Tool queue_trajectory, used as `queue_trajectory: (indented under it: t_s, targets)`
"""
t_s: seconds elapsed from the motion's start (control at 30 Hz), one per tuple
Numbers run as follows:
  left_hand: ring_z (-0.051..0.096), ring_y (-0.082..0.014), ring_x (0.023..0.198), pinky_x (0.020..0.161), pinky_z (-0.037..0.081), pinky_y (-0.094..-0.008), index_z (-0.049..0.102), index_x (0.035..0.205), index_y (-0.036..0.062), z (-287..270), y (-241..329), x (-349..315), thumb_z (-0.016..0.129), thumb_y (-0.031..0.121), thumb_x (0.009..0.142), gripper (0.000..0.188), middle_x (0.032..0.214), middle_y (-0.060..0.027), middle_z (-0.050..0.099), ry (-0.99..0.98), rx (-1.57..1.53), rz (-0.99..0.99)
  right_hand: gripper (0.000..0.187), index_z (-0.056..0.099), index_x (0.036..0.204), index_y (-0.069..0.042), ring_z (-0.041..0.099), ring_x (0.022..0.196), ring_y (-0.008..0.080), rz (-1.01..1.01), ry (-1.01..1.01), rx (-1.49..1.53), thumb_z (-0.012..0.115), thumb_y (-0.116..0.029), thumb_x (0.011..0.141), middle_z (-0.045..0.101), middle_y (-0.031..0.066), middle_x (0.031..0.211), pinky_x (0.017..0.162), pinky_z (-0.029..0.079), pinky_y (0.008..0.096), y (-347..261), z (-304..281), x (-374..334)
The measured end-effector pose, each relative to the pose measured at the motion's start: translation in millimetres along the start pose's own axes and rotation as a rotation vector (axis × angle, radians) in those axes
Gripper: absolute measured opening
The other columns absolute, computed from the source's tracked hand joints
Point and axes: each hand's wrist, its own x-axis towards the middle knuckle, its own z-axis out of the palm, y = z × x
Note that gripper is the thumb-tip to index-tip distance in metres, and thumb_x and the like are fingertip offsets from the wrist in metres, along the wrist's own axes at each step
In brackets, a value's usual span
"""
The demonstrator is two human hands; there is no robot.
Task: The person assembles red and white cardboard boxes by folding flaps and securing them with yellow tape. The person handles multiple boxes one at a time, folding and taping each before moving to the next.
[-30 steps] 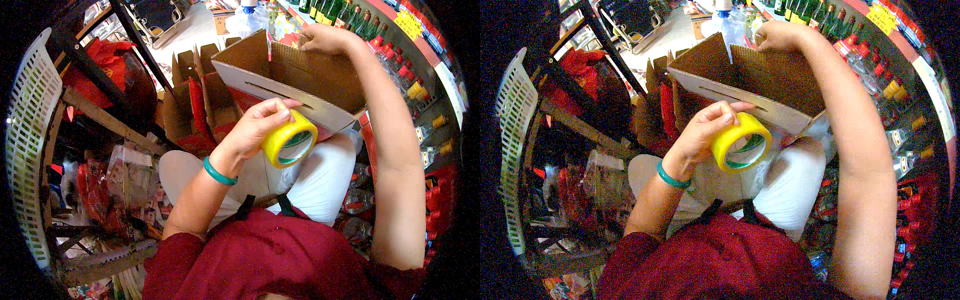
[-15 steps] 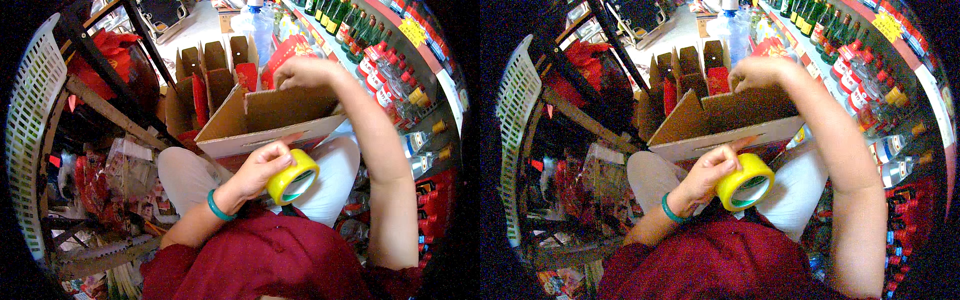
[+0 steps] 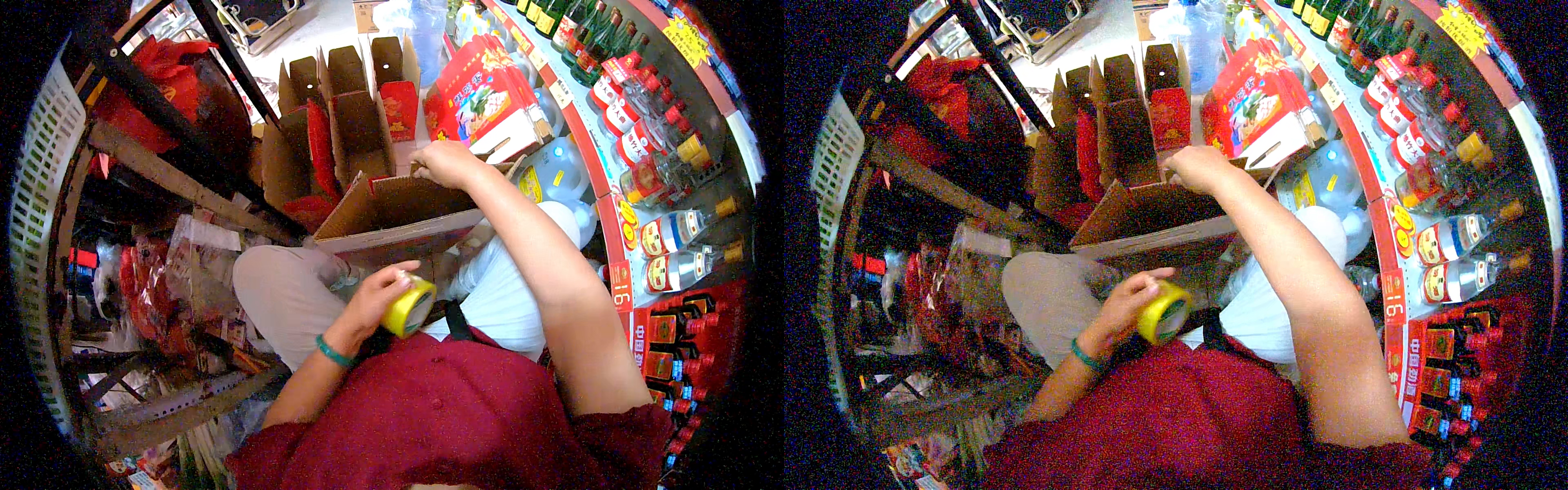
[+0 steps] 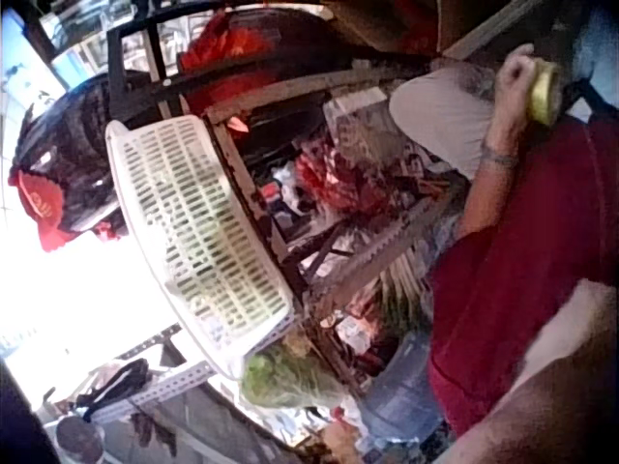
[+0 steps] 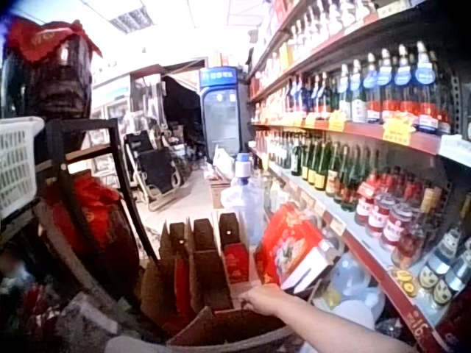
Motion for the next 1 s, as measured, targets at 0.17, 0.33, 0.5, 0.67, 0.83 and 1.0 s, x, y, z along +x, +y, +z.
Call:
queue_trajectory:
  t_s: [0.17, 0.33, 0.5, 0.67, 0.83, 1.0]
  targets:
    - [0.049, -0.0138, 0.102, 0.086, 0.041, -0.0276, 0.056, 0.078, 0.0058, -18.4, 48.7, -52.8, 0.055, 0.013, 0.087, 0.012, 0.135, -0.0101, 0.041, 0.449, 0.030, 0.040, 0.033, 0.059, 0.107, -0.016, 0.062, 0.087, 0.0324, 0.079, 0.119, -0.012, 0.063, -0.028, 0.077, 0.065, 0.0140, 0.091, 0.072, 0.049, 0.0461, 17.7, 6.9, -6.4]
    - [0.037, -0.0187, 0.123, 0.097, 0.032, -0.0309, 0.056, 0.076, 0.0058, -63.1, 58.7, -48.2, 0.055, 0.013, 0.087, 0.013, 0.133, -0.0117, 0.044, 0.609, 0.208, 0.246, 0.048, 0.055, 0.111, -0.009, 0.054, 0.104, 0.0286, 0.070, 0.442, -0.107, 0.071, -0.023, 0.069, 0.060, 0.0114, 0.107, 0.086, 0.043, 0.0417, 1.4, 6.4, -15.6]
    - [0.055, -0.0120, 0.086, 0.090, 0.039, -0.0264, 0.057, 0.080, 0.0069, -54.9, 57.6, -31.1, 0.053, 0.016, 0.089, 0.014, 0.101, -0.0045, 0.062, 0.535, 0.497, 0.095, 0.047, 0.054, 0.108, -0.004, 0.048, 0.110, 0.0282, -0.007, 0.775, 0.035, 0.072, -0.017, 0.067, 0.055, 0.0109, 0.114, 0.093, 0.038, 0.0401, -21.1, 11.2, -54.9]
    - [0.030, -0.0226, 0.115, 0.103, 0.025, -0.0311, 0.057, 0.075, 0.0044, -42.3, 50.5, -16.3, 0.057, 0.012, 0.085, 0.012, 0.112, -0.0118, 0.050, 0.452, 0.552, 0.223, 0.017, 0.060, 0.090, -0.005, 0.059, 0.079, 0.0273, -0.035, 0.675, 0.240, 0.054, -0.020, 0.085, 0.062, 0.0102, 0.081, 0.068, 0.049, 0.0392, -35.8, 46.1, -96.1]
    - [0.023, -0.0294, 0.134, 0.104, 0.023, -0.0327, 0.057, 0.073, 0.0024, -34.2, 56.6, -18.6, 0.059, 0.011, 0.083, 0.013, 0.126, -0.0196, 0.044, 0.339, 0.651, 0.186, 0.012, 0.058, 0.085, -0.008, 0.060, 0.077, 0.0265, -0.050, 0.595, 0.243, 0.054, -0.019, 0.083, 0.061, 0.0093, 0.077, 0.066, 0.049, 0.0382, -39.9, 42.8, -110.4]
    - [0.043, -0.0153, 0.092, 0.089, 0.036, -0.0286, 0.055, 0.071, 0.0047, -33.7, 47.8, -28.6, 0.058, 0.012, 0.084, 0.015, 0.083, -0.0055, 0.053, 0.415, 0.647, 0.163, 0.010, 0.058, 0.082, -0.011, 0.061, 0.073, 0.0237, -0.267, 0.515, 0.186, 0.061, -0.019, 0.077, 0.058, 0.0048, 0.073, 0.061, 0.049, 0.0360, -44.6, 37.7, -115.9]
